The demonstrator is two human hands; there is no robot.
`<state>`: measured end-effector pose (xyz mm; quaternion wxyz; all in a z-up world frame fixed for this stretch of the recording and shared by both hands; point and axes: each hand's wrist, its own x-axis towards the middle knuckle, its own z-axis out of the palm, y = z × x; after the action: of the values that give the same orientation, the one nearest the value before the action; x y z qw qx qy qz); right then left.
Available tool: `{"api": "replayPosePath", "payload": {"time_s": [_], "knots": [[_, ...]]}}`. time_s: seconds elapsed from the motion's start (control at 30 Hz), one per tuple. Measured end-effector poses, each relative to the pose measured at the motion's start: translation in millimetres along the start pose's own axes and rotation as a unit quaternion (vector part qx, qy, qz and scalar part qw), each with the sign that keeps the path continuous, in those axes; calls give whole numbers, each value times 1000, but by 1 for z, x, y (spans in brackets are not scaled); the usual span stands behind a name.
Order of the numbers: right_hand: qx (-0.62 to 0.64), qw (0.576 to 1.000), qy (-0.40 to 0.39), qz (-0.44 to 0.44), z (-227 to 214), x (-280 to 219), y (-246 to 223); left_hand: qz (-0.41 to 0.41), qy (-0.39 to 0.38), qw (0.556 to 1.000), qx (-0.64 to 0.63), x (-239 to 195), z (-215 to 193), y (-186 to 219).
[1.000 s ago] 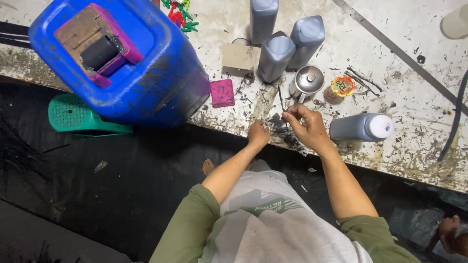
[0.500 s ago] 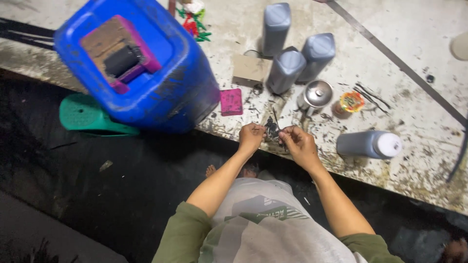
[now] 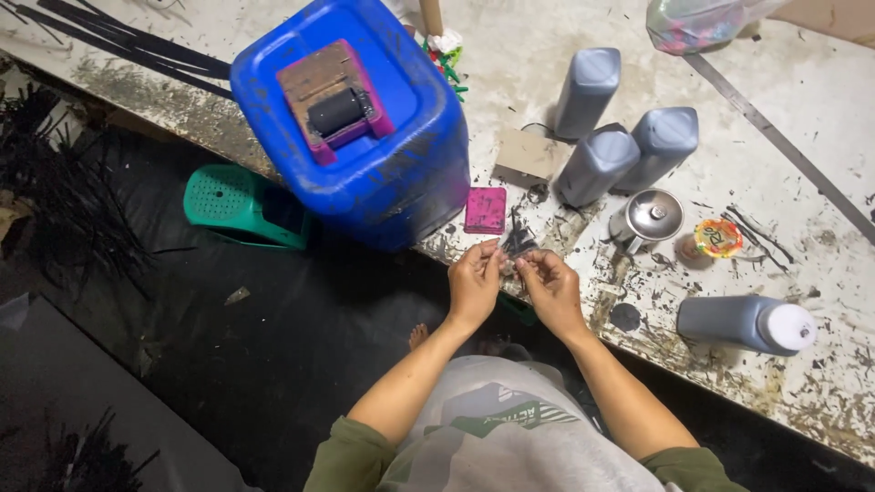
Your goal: Using a small heating element to finish or bond the ends of black leather strips at a workbench.
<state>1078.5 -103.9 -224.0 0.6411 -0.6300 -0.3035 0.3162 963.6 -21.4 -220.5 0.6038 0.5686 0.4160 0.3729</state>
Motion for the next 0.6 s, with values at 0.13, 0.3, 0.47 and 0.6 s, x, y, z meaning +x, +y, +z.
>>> {"api": "replayPosePath", "payload": {"time_s": [0.13, 0.3, 0.47, 0.6], "knots": [[-122, 988, 0, -95, -4, -3, -32, 283, 21, 936, 206, -8, -9, -4], [-205, 962, 34, -180, -26, 3, -49, 434, 10, 855, 283, -17, -13, -5], [-278, 930, 31, -239, -26, 2, -53, 573, -20, 757, 312, -21, -14, 0], [-307, 923, 29, -232, -29, 3, -63, 608, -37, 732, 304, -25, -18, 9]]}}
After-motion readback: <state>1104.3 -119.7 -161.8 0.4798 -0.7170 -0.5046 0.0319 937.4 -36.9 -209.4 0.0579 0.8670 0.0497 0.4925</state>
